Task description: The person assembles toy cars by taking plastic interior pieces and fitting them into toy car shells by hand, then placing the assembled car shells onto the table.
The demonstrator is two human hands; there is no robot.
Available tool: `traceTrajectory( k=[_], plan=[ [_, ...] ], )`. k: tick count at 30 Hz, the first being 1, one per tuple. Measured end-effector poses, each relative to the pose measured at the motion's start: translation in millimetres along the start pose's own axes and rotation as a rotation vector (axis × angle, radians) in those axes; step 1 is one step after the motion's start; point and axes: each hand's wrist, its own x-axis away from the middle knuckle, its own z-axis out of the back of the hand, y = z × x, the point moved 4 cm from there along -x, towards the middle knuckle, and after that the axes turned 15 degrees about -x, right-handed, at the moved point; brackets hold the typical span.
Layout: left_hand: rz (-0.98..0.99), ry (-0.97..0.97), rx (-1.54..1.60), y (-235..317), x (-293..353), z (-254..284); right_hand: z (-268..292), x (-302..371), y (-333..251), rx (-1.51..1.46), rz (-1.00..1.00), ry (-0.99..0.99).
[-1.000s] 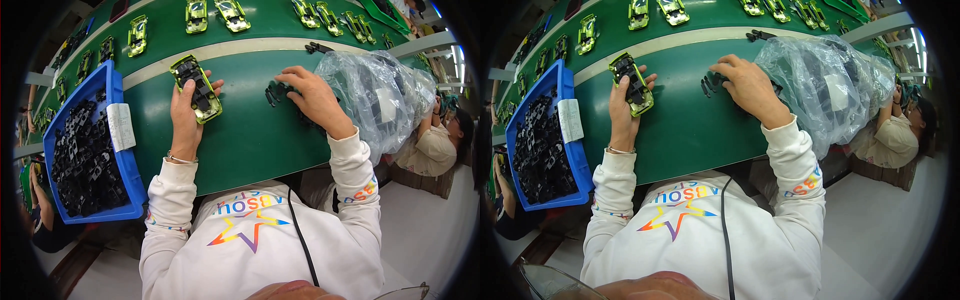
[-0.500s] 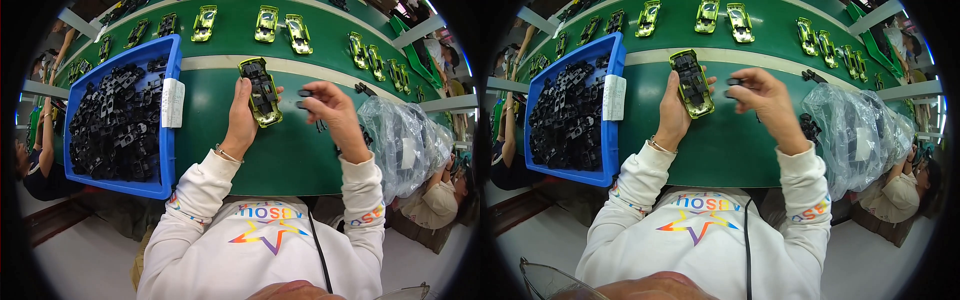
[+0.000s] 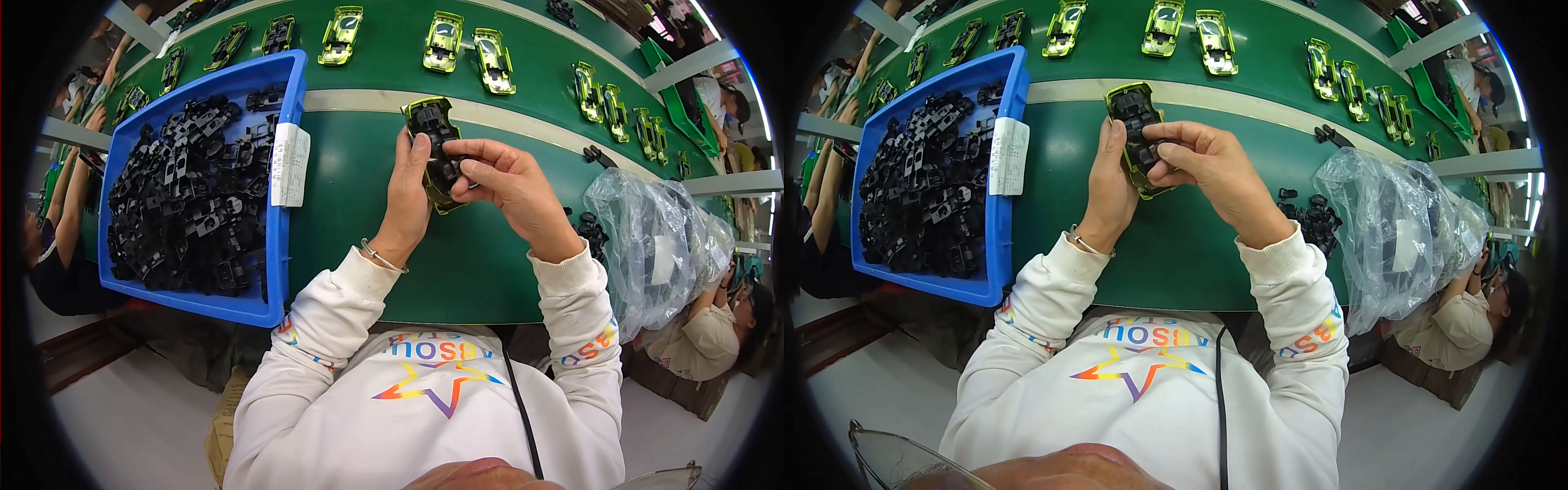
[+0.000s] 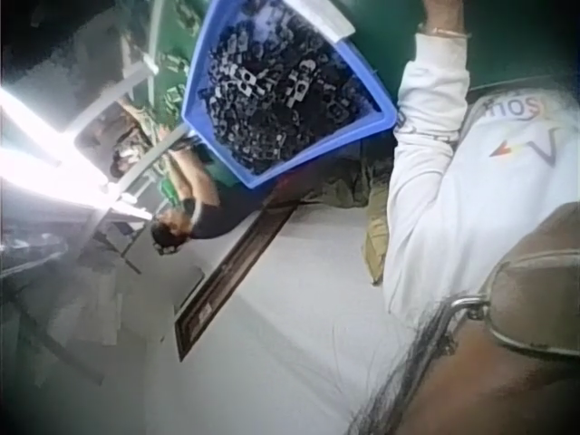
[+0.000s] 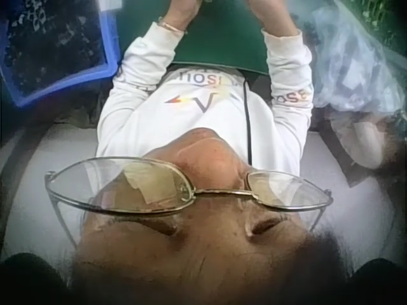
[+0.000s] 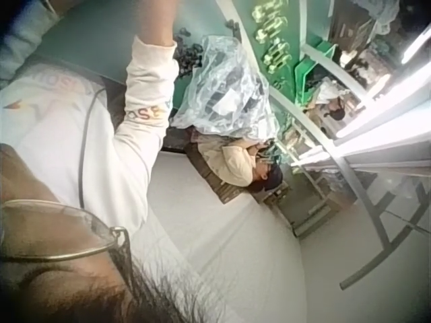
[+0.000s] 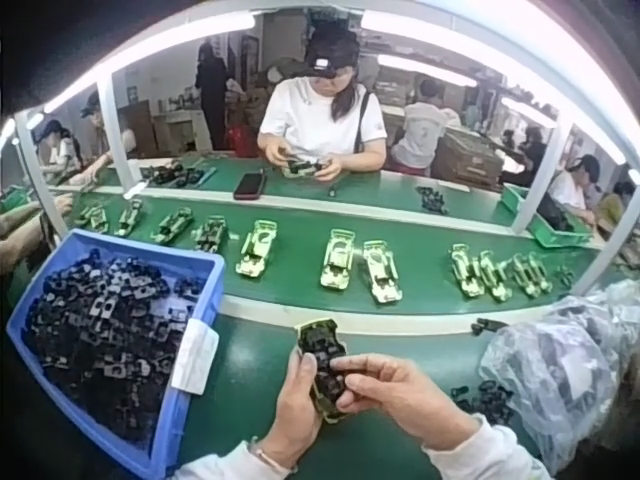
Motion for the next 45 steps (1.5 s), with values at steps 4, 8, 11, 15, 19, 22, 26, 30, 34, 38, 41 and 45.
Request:
traceTrajectory(
  k=[4, 8, 11, 15, 19, 22, 26, 30, 34, 38, 41, 45],
  plan=[
    [0.026, -0.01, 0.033, 0.5, 0.3, -3.1, 0.2, -4.4, -0.2, 0.091, 0.105, 0.081],
    [-0.023, -0.085, 0.027, 7.5, 3.4, -4.5, -0.6, -5.9, -1.3, 0.201, 0.164, 0.154],
    [-0.07, -0.125, -0.046, 6.4, 2.8, -8.2, -1.8, -1.5, -10.3, 0.37, 0.162, 0.231],
    [-0.066, -0.167, -0.06, 7.1, 3.1, -8.6, 1.3, 3.3, -11.9, 0.348, 0.236, 0.159],
    [-0.043, -0.159, -0.02, 9.7, 3.9, -13.0, 5.9, 10.4, -16.4, 0.49, 0.378, 0.14],
    [-0.042, -0.152, -0.042, 10.1, 4.2, -12.3, 5.3, 12.7, -15.4, 0.562, 0.464, 0.181],
    [-0.059, -0.171, 0.005, 10.9, 3.5, -12.6, 1.3, 12.9, -12.6, 0.682, 0.582, 0.221],
    [-0.029, -0.109, -0.027, 7.1, 2.1, -8.7, -3.7, 11.9, -11.5, 0.799, 0.61, 0.231],
    [0.043, -0.101, 0.016, 3.8, 3.5, -7.4, 0.1, 4.3, -7.8, 0.687, 0.54, 0.285],
    [0.049, -0.039, -0.053, -6.1, 2.8, -0.5, 8.6, -5.1, -1.4, 0.467, 0.277, 0.229],
    [0.083, -0.026, -0.057, -9.2, 2.8, 0.5, 11.1, -10.0, -0.3, 0.397, 0.241, 0.227],
    [0.099, -0.024, -0.119, -14.6, 1.3, 0.2, 27.1, -17.6, 9.2, 0.36, 0.209, 0.24]
  ],
)
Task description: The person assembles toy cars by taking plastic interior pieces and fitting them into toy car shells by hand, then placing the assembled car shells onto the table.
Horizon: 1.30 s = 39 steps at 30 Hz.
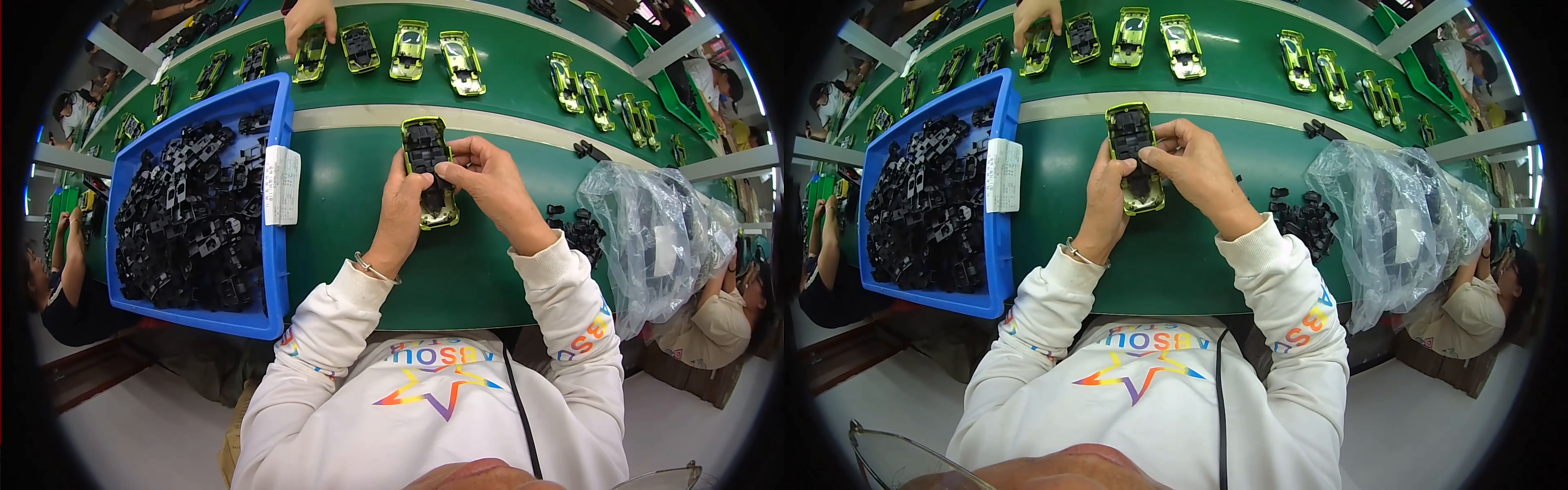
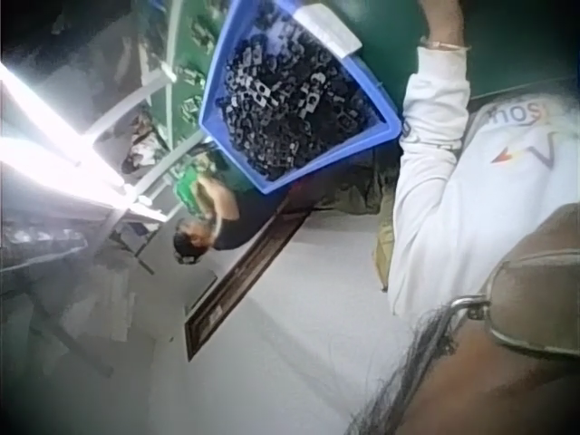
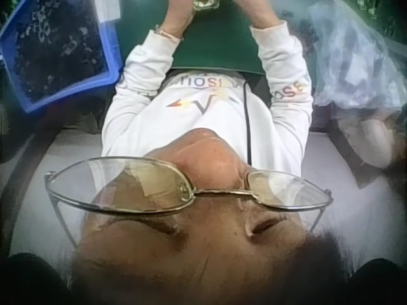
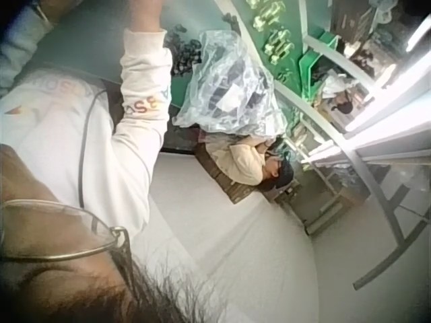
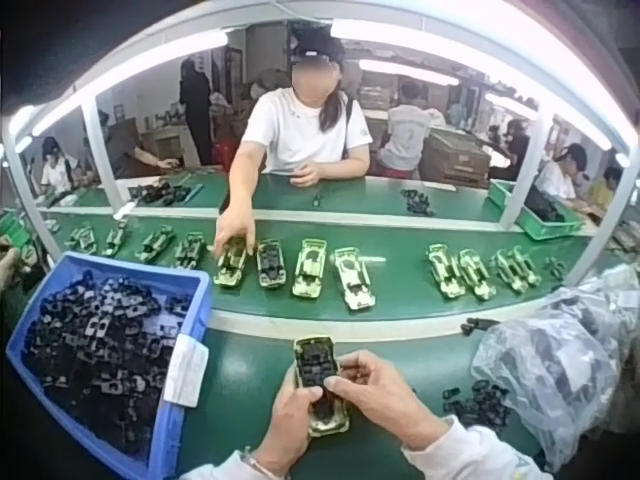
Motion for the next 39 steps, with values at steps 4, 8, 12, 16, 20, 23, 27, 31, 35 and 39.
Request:
traceTrajectory(
  k=[4, 8, 12, 16, 20, 23, 27, 31, 35, 39],
  plan=[
    [-0.014, -0.06, -0.001, 0.0, -1.2, -1.9, 3.9, 1.7, -2.4, -0.08, -0.024, -0.006],
    [-0.058, -0.108, 0.047, 13.8, 2.4, -11.5, 25.0, -8.0, -17.0, -0.159, -0.056, -0.025],
    [-0.059, -0.044, 0.007, 17.2, 0.5, -2.8, 86.2, -54.5, -29.0, -0.082, 0.04, 0.158],
    [-0.012, -0.004, -0.075, 13.8, -2.5, 1.7, 141.4, -113.8, -31.8, -0.063, 0.071, 0.365],
    [0.008, -0.011, -0.088, 11.1, -5.0, 2.7, 151.1, -162.2, -32.6, -0.046, 0.092, 0.398],
    [0.002, -0.004, -0.068, 10.7, -8.0, 2.6, 159.8, -189.9, -17.7, 0.062, 0.097, 0.408],
    [0.008, 0.009, -0.055, 10.3, -8.7, 5.8, 161.8, -197.8, -19.1, 0.389, 0.224, 0.423],
    [0.005, 0.027, -0.053, 11.3, -8.7, 7.9, 116.9, -174.2, -49.1, 0.943, 0.531, 0.453],
    [-0.025, 0.079, -0.051, 6.2, -5.9, 19.2, 9.4, -155.4, -41.5, 1.241, 0.607, 0.248],
    [-0.102, 0.073, -0.008, 3.6, -10.4, 15.7, 13.5, -184.7, -9.1, 1.209, 0.541, 0.234]
  ],
)
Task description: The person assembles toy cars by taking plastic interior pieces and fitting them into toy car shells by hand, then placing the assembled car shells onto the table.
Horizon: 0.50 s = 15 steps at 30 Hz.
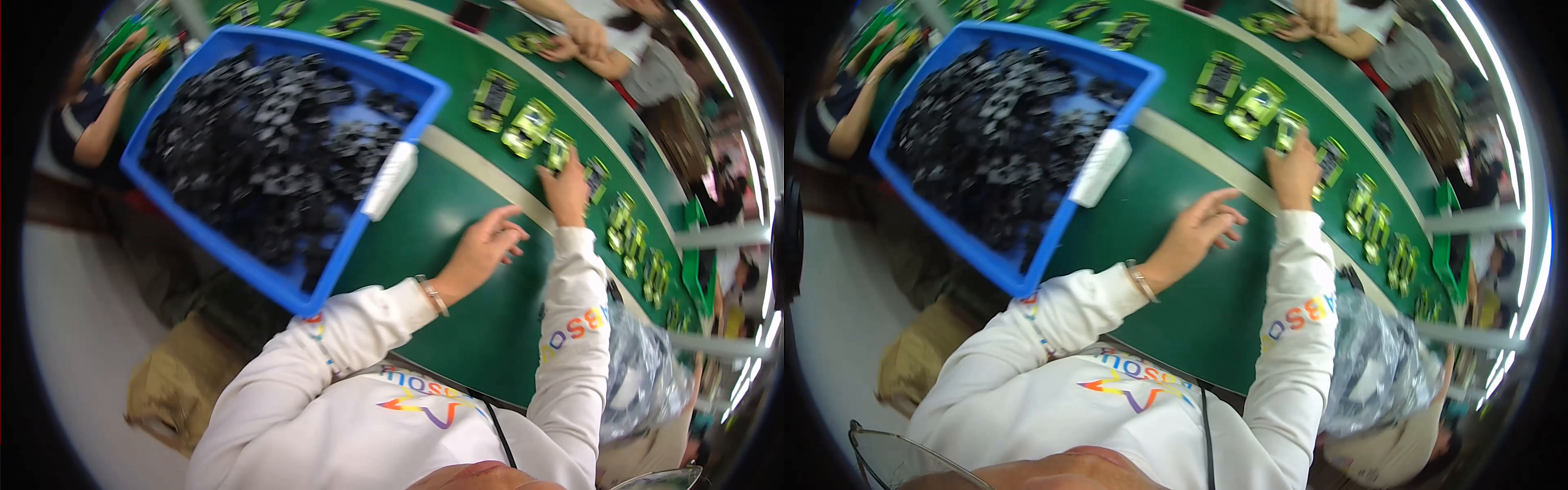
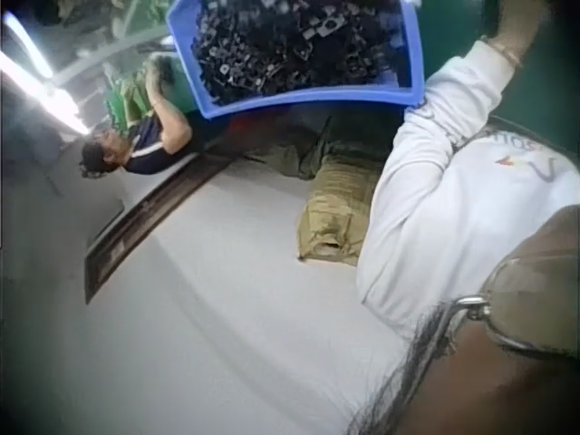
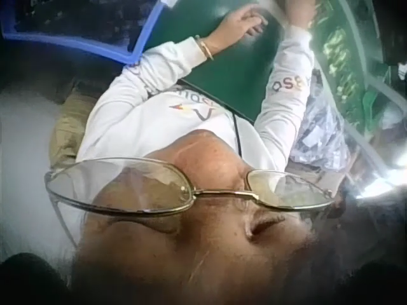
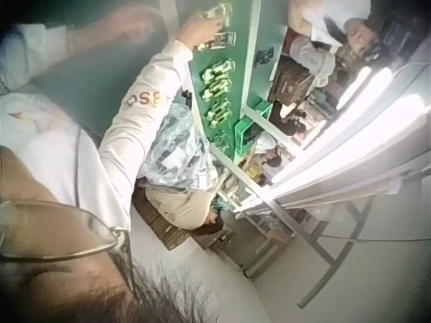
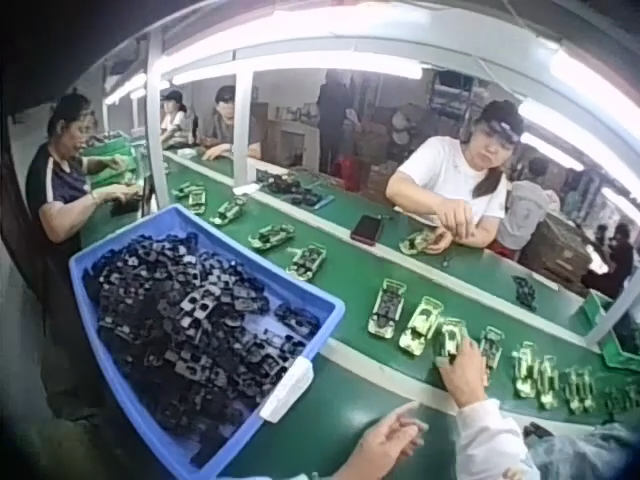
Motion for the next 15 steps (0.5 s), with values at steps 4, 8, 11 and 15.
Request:
traceTrajectory(
  k=[4, 8, 11, 15],
  plan=[
    [0.013, 0.037, 0.102, -6.6, -3.4, 2.3, 17.3, 11.2, 12.5, -0.267, 0.023, 0.02],
    [0.028, 0.197, 0.228, 4.2, 2.6, 6.8, 46.7, 67.9, -45.4, -0.62, -0.218, -0.251],
    [-0.039, 0.168, 0.299, 11.7, 3.2, 8.4, 62.0, 115.6, -114.7, -0.632, -0.16, -0.485],
    [0.056, 0.183, 0.482, 1.2, -0.3, 15.6, 78.6, 119.3, -172.7, -0.11, 0.337, -0.414]
  ],
)
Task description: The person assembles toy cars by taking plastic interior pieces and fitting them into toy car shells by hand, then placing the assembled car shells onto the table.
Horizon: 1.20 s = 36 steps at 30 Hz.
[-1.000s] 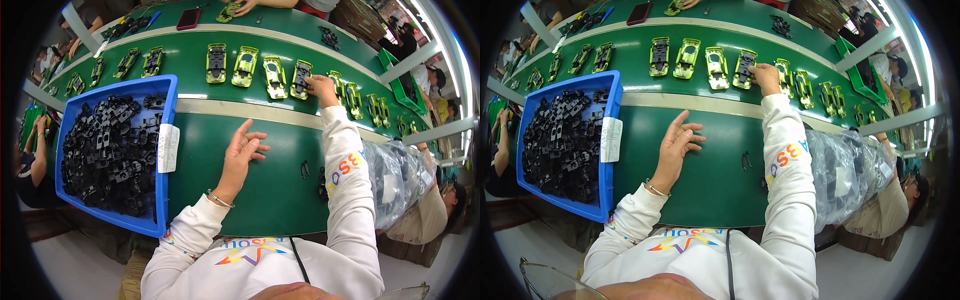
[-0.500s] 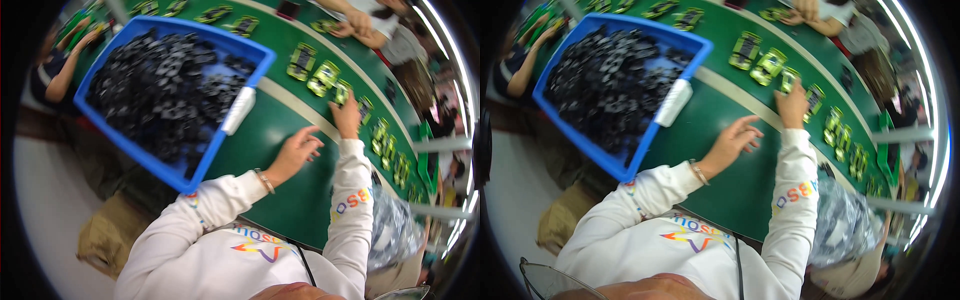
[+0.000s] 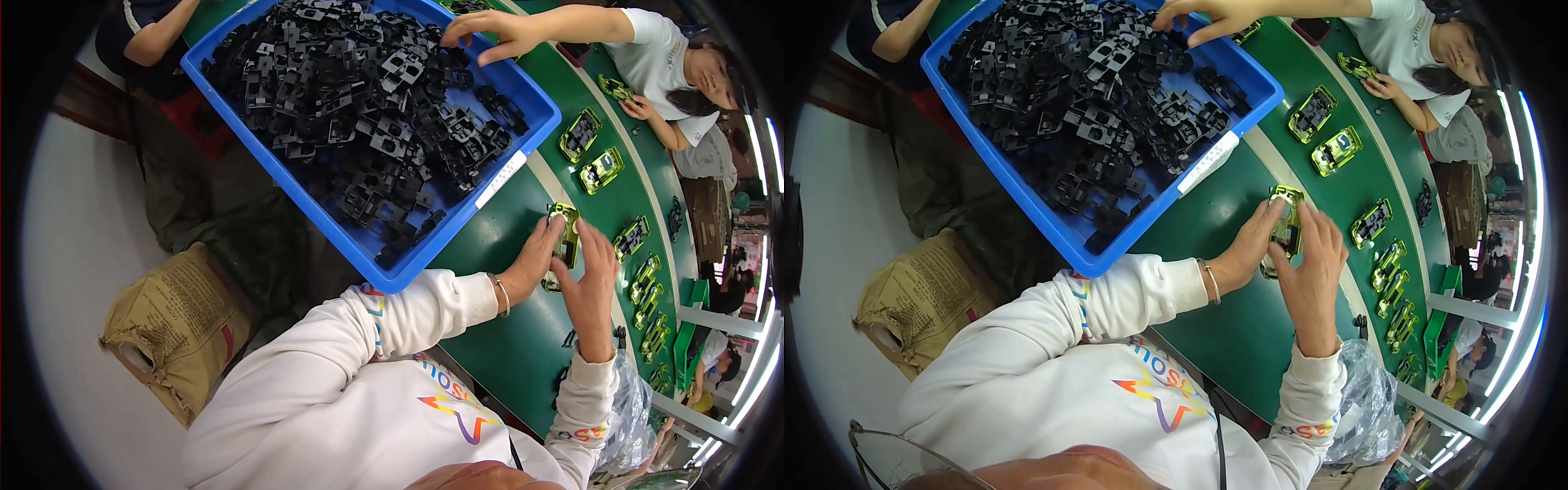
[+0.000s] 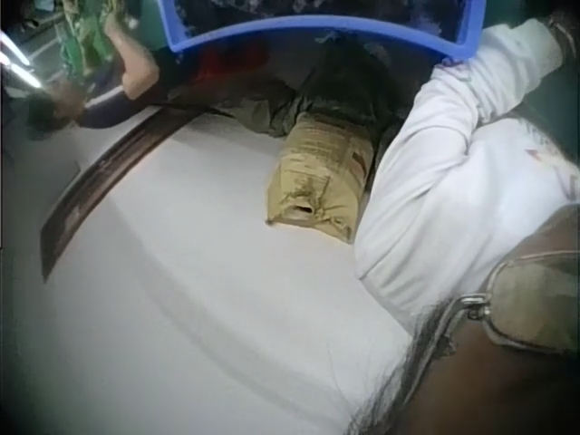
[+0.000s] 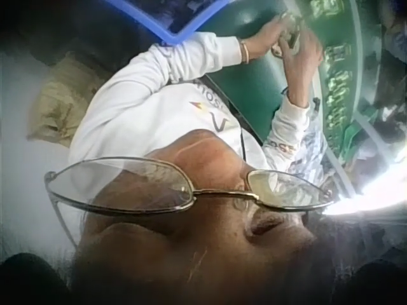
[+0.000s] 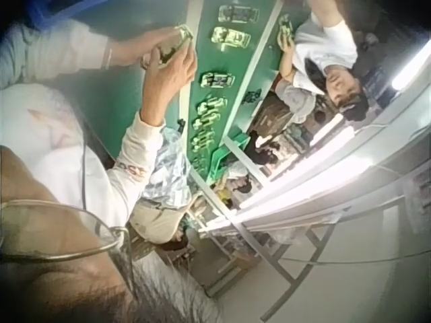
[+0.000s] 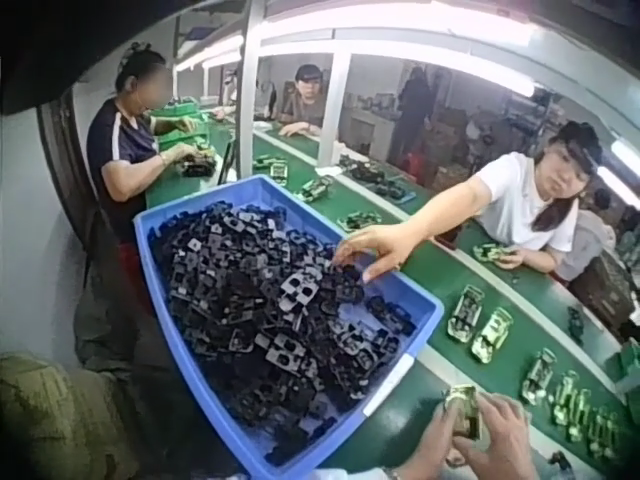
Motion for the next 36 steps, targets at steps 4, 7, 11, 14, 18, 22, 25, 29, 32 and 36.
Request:
traceTrajectory(
  k=[4, 7, 11, 14, 18, 22, 25, 29, 32, 36],
  plan=[
    [-0.042, 0.098, 0.022, -3.9, 0.2, 1.4, -2.0, -52.1, -58.3, -0.199, 0.188, 0.062],
    [0.085, -0.009, 0.021, 15.8, 11.5, -2.9, -36.7, -86.2, -94.3, -0.488, 0.272, -0.152],
    [0.051, 0.023, 0.027, 13.7, 16.6, -2.6, -84.5, -123.8, -129.0, -0.255, 0.593, 0.009],
    [0.033, 0.019, 0.025, 9.2, 18.3, -4.8, -110.4, -143.2, -128.3, -0.165, 0.492, -0.155],
    [0.004, 0.034, 0.025, 1.9, 20.3, -1.0, -92.5, -136.8, -127.3, -0.238, 0.549, -0.046],
    [0.008, 0.009, 0.031, -7.0, 19.2, 0.7, -55.5, -112.6, -103.6, -0.354, 0.48, -0.036],
    [0.049, -0.057, 0.026, -15.1, 17.7, -6.2, -27.6, -85.3, -79.5, -0.421, 0.401, 0.012],
    [0.01, -0.007, 0.048, -9.2, 3.8, -4.6, 5.0, -42.3, -45.1, -0.464, 0.286, 0.053],
    [0.045, -0.01, 0.112, -5.2, -0.2, -5.2, 26.5, -6.2, -16.0, -0.501, 0.216, 0.146],
    [0.082, 0.06, 0.096, -6.9, -4.3, 1.1, 49.9, 46.0, 24.3, -0.622, 0.019, 0.206]
  ],
)
